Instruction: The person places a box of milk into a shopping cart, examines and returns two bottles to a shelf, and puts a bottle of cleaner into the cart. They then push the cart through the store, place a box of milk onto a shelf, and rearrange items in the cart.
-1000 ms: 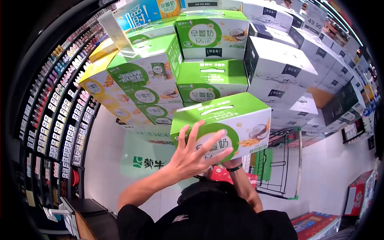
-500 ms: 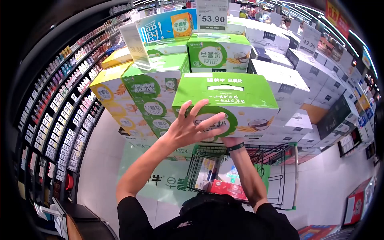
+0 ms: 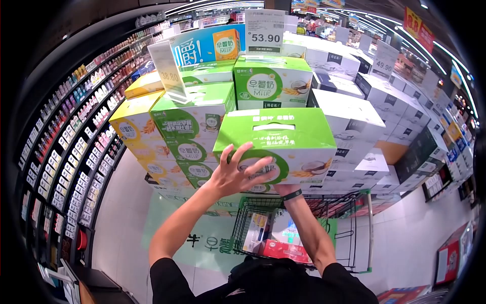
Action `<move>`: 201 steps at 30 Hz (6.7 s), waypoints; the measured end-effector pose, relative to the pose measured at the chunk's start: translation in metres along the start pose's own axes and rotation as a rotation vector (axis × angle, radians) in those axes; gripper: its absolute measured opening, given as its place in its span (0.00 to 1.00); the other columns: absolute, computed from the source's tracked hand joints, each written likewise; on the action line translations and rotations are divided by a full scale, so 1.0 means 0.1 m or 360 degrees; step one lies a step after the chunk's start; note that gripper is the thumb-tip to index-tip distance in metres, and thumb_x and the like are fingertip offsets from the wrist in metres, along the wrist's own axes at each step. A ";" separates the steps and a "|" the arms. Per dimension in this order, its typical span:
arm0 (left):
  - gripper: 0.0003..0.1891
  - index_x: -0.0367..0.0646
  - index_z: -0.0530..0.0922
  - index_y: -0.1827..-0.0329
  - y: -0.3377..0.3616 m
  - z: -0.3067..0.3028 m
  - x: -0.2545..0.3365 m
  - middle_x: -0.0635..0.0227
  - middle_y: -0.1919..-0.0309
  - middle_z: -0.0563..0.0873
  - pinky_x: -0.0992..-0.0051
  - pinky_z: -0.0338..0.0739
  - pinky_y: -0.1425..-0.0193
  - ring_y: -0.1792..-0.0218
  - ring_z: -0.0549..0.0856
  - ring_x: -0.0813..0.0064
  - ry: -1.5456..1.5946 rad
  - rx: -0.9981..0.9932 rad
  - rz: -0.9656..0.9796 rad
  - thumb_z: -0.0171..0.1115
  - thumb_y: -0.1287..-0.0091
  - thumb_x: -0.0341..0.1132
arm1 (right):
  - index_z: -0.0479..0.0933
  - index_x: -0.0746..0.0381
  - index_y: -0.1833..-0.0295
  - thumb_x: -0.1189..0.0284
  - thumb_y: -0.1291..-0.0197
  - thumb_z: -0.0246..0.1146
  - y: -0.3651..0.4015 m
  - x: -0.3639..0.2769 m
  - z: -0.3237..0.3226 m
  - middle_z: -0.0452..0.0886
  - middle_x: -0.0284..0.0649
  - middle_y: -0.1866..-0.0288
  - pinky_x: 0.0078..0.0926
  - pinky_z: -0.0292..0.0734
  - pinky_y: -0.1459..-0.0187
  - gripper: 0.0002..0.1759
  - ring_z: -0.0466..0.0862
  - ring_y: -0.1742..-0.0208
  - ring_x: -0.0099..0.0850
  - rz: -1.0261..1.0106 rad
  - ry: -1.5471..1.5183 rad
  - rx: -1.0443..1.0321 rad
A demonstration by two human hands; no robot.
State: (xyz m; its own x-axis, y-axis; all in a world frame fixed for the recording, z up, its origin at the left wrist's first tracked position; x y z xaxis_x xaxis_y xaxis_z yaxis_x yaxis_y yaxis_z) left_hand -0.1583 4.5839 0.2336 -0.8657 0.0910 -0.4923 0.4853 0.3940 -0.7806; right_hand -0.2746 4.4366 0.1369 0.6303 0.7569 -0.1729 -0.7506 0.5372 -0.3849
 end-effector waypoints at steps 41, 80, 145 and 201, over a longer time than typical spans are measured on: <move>0.41 0.92 0.74 0.33 -0.30 1.15 -0.71 0.90 0.20 0.62 0.51 0.49 0.17 0.21 0.58 0.63 0.0086 -0.0302 -0.0047 0.78 0.56 0.57 | 0.76 0.59 0.61 0.62 0.25 0.55 0.59 -0.60 -0.71 0.85 0.38 0.62 0.30 0.79 0.64 0.13 0.83 0.66 0.29 -0.0022 0.1004 0.1177; 0.49 0.55 0.45 0.13 2.52 0.98 4.10 0.46 0.16 0.34 0.57 0.54 0.16 0.17 0.50 0.40 0.1679 -0.2535 -0.1380 0.57 0.29 0.65 | 0.70 0.51 0.28 0.62 0.26 0.57 5.97 -3.50 -1.06 0.81 0.41 0.50 0.46 0.82 0.57 0.23 0.84 0.51 0.45 0.0148 0.4533 0.3113; 0.17 0.45 0.82 0.39 2.15 0.34 4.46 0.60 0.44 0.87 0.65 0.81 0.46 0.47 0.89 0.63 0.2652 -0.1717 -0.0486 0.65 0.29 0.36 | 0.70 0.61 0.54 0.71 0.33 0.57 8.40 2.15 -0.05 0.77 0.38 0.75 0.30 0.67 0.85 0.07 0.75 0.83 0.30 -0.2337 -0.0070 0.4072; 0.25 0.39 0.88 0.66 -3.24 1.84 10.35 0.51 0.66 0.90 0.55 0.74 0.48 0.61 0.88 0.52 0.1771 -0.1068 0.0369 0.55 0.31 0.53 | 0.88 0.54 0.59 0.56 0.37 0.64 11.06 -5.10 1.09 0.88 0.37 0.56 0.42 0.70 0.38 0.15 0.82 0.45 0.38 -0.0461 0.3273 0.4060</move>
State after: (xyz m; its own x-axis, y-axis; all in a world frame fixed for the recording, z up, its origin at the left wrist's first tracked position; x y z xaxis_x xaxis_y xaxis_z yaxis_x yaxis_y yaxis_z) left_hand -1.1890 4.3819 -0.0939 -0.5657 0.7886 0.2411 0.7590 0.6122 -0.2217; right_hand -1.4478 4.6860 -0.1018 -0.5944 0.6654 -0.4517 0.8029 0.5232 -0.2858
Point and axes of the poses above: each hand's wrist, its own y-axis away from the middle knuckle, its own z-axis out of the palm, x = y × z, the point moved 4 cm from there along -y, towards the middle knuckle
